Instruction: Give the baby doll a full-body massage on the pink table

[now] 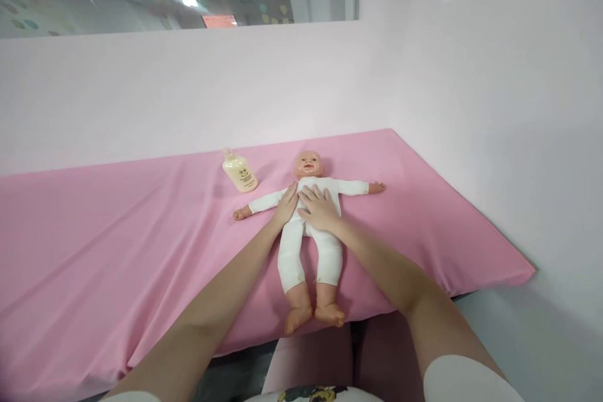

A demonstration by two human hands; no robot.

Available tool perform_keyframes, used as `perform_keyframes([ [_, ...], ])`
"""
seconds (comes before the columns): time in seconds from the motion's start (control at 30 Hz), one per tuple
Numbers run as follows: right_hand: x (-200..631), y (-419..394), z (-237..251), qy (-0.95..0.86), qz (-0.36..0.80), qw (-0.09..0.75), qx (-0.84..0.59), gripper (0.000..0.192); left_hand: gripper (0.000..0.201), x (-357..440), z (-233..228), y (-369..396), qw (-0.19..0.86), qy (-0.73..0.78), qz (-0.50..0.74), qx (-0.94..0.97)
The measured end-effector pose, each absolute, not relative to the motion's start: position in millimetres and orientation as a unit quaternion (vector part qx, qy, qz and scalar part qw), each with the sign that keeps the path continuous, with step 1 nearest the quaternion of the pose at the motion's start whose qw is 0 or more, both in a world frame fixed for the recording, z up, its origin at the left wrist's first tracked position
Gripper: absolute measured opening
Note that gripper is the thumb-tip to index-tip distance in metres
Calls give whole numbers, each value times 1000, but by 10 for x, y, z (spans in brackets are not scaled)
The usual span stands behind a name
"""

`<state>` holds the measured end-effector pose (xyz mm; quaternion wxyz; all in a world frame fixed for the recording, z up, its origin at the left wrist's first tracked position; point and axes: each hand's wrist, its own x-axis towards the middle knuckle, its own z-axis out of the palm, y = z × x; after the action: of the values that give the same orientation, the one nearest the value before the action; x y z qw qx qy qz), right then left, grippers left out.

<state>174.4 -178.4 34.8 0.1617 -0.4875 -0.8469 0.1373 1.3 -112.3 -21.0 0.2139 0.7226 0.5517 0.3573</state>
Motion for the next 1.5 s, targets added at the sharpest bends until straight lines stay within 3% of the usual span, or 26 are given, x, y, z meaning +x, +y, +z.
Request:
perform_keyframes([
  [0.27, 1926, -1382, 274, -858, 138, 210, -447, 52, 59, 20, -34, -1234, 177, 385, 335, 842],
  [0.47, 2074, -1334, 206, -773, 166, 237, -565, 60, 55, -34, -137, -1146, 204, 465, 310, 804],
  [0.73, 2026, -1420, 101, -734, 163, 227, -619, 67, 55, -27, -169, -1139, 215, 485, 319, 785],
  [0.9, 1817, -1730, 206, -736, 144, 181, -637, 73, 58, -34, -241, -1116, 216, 498, 333, 770],
  [1.03, 1797, -1756, 311, -860, 144, 158, -464, 63, 60, -34, -281, -1090, 215, 481, 343, 778],
  [1.13, 1878, -1564, 339, -883, 143, 169, -415, 55, 58, -17, -279, -1090, 213, 477, 344, 780],
  [1.33, 1967, -1302, 294, -850, 133, 219, -461, 51, 58, 11, -266, -1105, 199, 485, 332, 784],
  [1.5, 1945, -1453, 308, -797, 121, 213, -552, 53, 58, -10, -271, -1099, 207, 491, 333, 778],
])
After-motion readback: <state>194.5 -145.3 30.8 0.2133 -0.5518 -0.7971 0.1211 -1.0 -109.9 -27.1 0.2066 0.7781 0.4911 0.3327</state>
